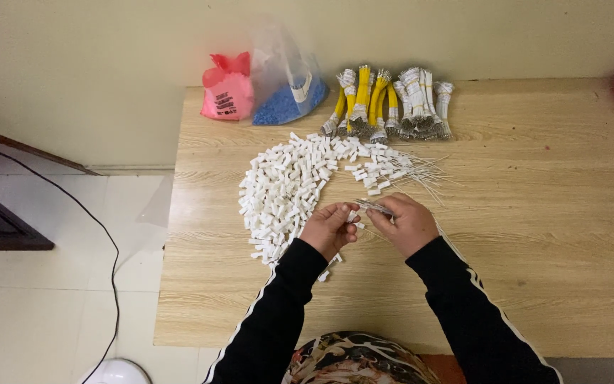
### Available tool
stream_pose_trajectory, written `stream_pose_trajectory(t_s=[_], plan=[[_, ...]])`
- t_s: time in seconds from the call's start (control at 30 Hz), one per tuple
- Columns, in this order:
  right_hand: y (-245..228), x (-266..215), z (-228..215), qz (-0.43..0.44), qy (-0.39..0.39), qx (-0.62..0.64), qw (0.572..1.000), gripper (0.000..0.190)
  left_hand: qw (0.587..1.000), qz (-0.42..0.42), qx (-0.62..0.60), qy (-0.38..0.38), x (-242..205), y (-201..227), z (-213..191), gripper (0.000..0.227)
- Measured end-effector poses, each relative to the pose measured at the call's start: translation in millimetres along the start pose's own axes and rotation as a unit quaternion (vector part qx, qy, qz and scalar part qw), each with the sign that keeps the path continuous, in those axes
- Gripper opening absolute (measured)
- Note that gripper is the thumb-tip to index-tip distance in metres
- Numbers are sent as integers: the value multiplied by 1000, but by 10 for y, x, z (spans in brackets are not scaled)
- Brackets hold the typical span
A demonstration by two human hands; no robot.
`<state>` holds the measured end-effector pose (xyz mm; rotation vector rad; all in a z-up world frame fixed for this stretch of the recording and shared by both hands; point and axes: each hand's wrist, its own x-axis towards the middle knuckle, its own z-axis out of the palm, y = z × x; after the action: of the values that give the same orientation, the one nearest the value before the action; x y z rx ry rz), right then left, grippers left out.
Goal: Assembling small white plastic sleeves onto thin metal wires by hand
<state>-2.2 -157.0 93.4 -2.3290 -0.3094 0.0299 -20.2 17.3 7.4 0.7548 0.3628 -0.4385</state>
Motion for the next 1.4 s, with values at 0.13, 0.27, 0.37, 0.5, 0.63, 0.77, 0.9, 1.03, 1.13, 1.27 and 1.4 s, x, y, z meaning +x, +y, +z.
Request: stream_pose_trajectory(t_s=[0.13, 0.27, 0.37, 0.5, 0.63, 0.77, 0.9, 1.03, 1.13, 1.27, 1.4], plan=[[-108, 33, -108, -18, -44, -29, 998, 13, 1000, -8, 29, -2, 1, 0, -12, 28], [-96, 53, -152, -20, -80, -40, 996, 11, 1000, -10, 13, 3, 76, -78, -82, 25], [-86, 29, -143, -12, -58, -52, 997, 12, 1000, 0, -5, 2, 109, -124, -135, 26], [28, 30, -96, -11, -54, -49, 997, 10, 1000, 5, -11, -15, -66, 65, 53, 29], [204, 32, 17, -15, -25, -30, 999, 13, 999, -5, -3, -32, -143, 159, 103, 31], [166, 13, -3, -22, 12, 14, 1000, 13, 999, -9, -17, -32, -133, 184, 79, 35], [42, -4, -71, -23, 19, 20, 999, 12, 999, -17, -27, -43, -130, 217, 97, 38], [55, 0, -83, -40, 13, 5, 999, 11, 999, -24, -2, -32, -90, 170, 91, 32], [36, -9, -81, -52, 16, -11, 998, 11, 1000, -19, -5, -18, -91, 182, 101, 32], [17, -10, -91, -65, 22, -24, 997, 10, 1000, -12, -14, -1, -86, 175, 98, 34], [54, -12, -40, -56, 22, -28, 998, 11, 1000, -18, -5, -12, -52, 111, 106, 33]])
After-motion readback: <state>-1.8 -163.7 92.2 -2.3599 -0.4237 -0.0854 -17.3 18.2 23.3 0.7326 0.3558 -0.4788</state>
